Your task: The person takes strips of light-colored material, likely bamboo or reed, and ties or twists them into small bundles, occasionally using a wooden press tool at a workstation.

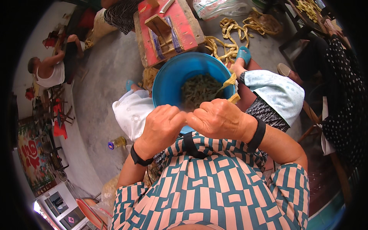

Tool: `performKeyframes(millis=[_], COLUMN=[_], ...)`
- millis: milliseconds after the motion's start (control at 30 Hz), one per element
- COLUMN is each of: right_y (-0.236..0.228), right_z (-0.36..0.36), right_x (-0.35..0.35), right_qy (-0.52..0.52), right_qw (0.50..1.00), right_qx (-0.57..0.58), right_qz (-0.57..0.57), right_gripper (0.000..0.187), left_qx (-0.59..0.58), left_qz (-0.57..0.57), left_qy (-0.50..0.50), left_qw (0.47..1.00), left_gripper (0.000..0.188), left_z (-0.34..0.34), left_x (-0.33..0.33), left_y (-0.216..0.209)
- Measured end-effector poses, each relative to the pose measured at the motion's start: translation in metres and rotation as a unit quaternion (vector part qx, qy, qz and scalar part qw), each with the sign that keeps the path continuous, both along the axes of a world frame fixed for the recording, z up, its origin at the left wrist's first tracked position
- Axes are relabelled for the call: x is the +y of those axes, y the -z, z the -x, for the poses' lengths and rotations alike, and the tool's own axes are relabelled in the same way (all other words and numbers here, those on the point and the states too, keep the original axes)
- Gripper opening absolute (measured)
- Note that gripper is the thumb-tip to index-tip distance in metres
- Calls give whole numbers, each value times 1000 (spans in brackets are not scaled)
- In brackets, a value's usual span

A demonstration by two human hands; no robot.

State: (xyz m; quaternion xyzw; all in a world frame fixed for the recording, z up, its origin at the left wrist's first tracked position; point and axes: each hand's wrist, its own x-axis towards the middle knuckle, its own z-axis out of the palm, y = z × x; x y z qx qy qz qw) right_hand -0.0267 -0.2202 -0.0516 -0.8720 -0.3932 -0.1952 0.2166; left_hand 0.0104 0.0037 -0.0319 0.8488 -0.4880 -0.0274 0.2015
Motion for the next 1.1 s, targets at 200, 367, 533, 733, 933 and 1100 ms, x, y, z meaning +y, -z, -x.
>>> performKeyframes(millis=[200,367,533,733,933,1100], right_y=[-4,10,9,13,45,13], right_z=[25,16,-6,-15,7,0], right_x=[-17,-17,-19,10,-9,-9], right_qy=[-44,11,-13,-40,153,106], right_qw=[991,974,614,492,731,936], right_qx=[125,192,570,553,452,172], right_qz=[22,-122,-546,-671,-488,-289], right_gripper=[16,10,23,25,24,57], left_qx=[21,28,341,472,521,581], left_qz=[12,-26,324,250,205,219], left_qy=[30,6,-176,-182,-200,-203], left_qw=[999,999,865,826,804,757], left_gripper=[18,24,52,26,22,25], left_z=[14,-4,-10,9,8,4], left_x=[6,9,7,-1,18,14], left_y=[-7,-8,5,31,17,5])
